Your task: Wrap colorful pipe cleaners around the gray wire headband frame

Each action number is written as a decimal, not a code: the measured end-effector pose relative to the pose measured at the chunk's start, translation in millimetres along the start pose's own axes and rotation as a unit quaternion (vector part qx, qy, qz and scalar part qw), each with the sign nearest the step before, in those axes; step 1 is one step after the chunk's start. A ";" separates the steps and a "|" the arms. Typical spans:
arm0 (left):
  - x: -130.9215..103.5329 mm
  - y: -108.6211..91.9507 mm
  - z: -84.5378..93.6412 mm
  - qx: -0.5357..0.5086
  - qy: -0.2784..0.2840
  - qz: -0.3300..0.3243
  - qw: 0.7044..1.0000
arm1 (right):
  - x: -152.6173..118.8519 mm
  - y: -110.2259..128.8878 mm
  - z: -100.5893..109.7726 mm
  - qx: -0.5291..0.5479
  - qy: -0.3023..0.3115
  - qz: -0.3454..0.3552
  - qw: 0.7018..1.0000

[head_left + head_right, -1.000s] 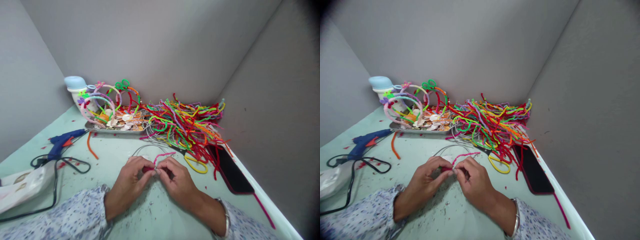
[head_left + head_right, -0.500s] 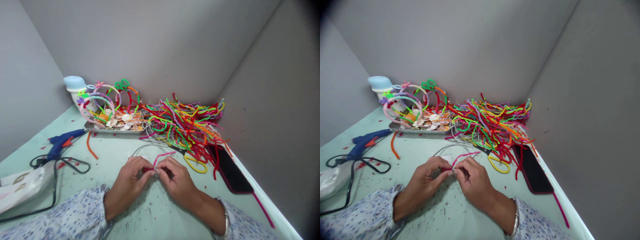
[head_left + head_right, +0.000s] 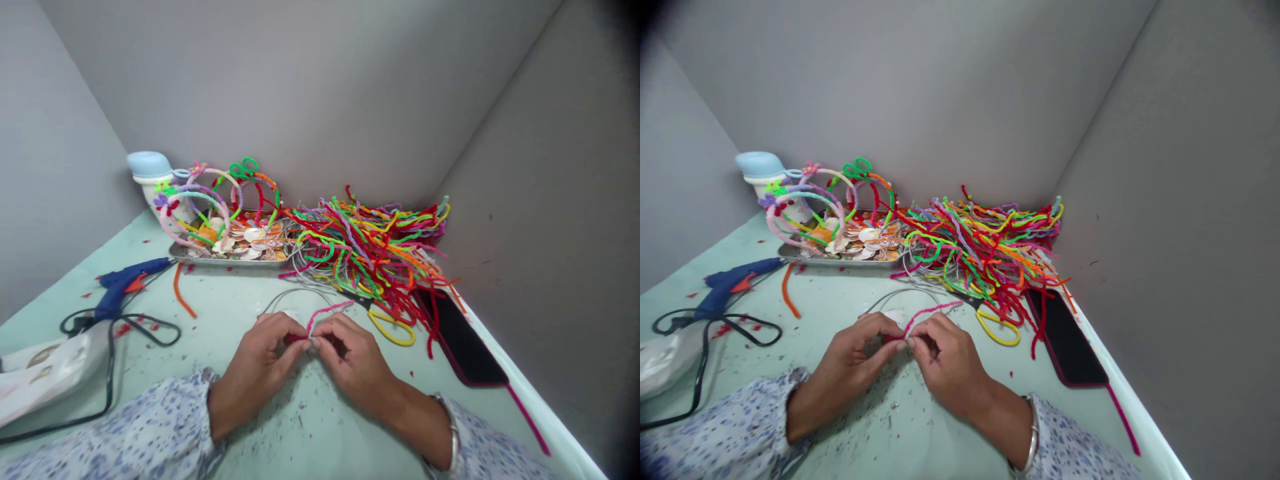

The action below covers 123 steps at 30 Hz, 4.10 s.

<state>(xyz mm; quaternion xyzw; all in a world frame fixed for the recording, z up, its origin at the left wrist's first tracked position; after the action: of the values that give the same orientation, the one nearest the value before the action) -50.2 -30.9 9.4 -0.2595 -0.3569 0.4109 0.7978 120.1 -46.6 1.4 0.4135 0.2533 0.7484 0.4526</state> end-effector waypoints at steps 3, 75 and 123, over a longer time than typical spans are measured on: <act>-0.9 1.1 -0.8 0.001 0.006 0.005 1.000 | 0.9 1.0 0.6 -0.002 0.000 -0.002 1.000; 2.7 -5.5 1.1 0.046 0.053 0.017 0.997 | 0.9 3.1 1.6 0.002 -0.002 0.050 0.999; 2.9 -5.2 3.5 -0.003 0.048 0.031 0.998 | -0.7 2.7 4.6 0.003 -0.086 0.077 0.993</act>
<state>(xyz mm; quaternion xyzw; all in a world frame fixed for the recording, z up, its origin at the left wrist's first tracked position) -49.3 -30.8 16.3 -0.2922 -0.3109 0.4219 0.8000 122.9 -48.4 5.6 0.4961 0.1830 0.7420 0.4120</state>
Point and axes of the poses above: each hand's wrist, its own x-axis towards the middle knuckle, its own z-axis out of the back of the hand, y = z × x, the point moved 2 cm from there along x, towards the middle knuckle, and after that the axes turned 2 degrees about x, right-handed, at the moved point
